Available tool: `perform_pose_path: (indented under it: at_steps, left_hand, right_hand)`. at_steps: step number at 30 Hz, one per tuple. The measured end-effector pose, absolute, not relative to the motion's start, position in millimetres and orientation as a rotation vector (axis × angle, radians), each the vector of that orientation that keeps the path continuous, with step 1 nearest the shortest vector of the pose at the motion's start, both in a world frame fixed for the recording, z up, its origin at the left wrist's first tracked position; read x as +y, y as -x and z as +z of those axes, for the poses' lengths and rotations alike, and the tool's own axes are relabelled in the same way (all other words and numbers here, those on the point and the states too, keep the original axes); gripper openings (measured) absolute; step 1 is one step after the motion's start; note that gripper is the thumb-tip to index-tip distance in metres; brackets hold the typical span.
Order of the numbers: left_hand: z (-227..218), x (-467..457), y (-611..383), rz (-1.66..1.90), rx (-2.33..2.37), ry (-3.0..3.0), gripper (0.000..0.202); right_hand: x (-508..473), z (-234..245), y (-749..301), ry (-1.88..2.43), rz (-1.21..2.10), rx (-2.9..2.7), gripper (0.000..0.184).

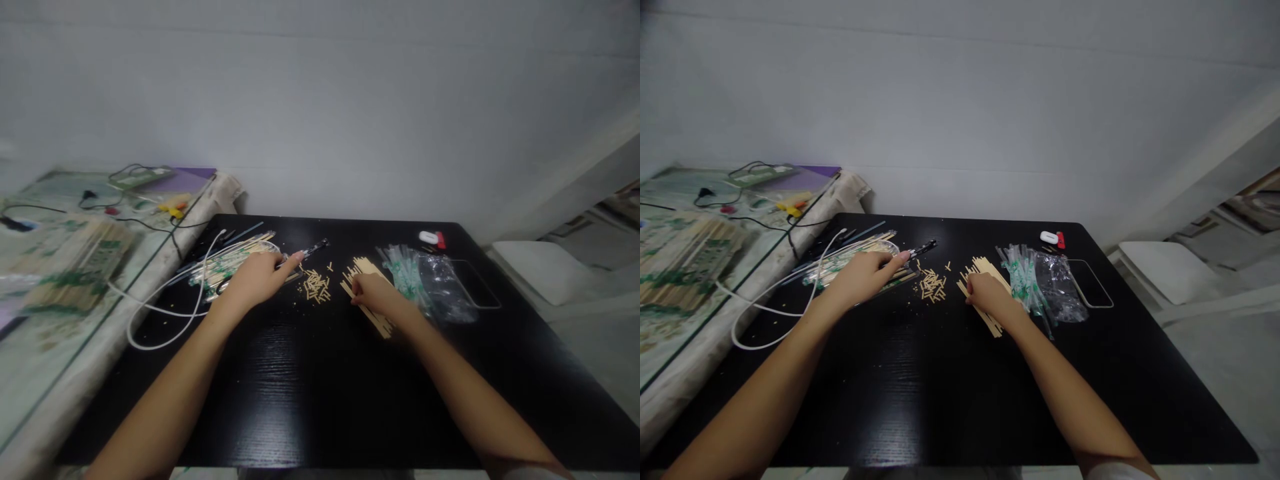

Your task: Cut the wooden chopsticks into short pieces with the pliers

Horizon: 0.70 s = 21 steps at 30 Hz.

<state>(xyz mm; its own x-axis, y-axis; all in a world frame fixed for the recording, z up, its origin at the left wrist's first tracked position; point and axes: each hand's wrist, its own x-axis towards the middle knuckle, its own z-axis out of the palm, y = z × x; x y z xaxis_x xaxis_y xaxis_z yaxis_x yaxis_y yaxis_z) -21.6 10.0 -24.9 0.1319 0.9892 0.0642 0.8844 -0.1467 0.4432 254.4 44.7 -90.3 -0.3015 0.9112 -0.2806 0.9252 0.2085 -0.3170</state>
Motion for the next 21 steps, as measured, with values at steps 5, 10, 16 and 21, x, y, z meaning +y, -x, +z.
perform_pose_path:
  at_steps: [5,10,16,21]
  left_hand:
    - [-27,11,22,0.475,1.835,-2.115,0.071]
    - [-27,11,22,0.466,1.841,-2.117,0.071]
    - [-25,10,20,0.441,1.826,-2.129,0.073]
    - [-26,10,20,0.420,1.822,-2.114,0.075]
  right_hand:
    - [49,-98,-255,-1.885,-0.606,2.425,0.012]
    - [46,-93,-253,-1.913,-0.595,2.429,0.009]
    - [35,-81,-245,-1.838,-0.657,2.469,0.016]
    - [35,-90,-243,-1.803,-0.608,2.468,0.011]
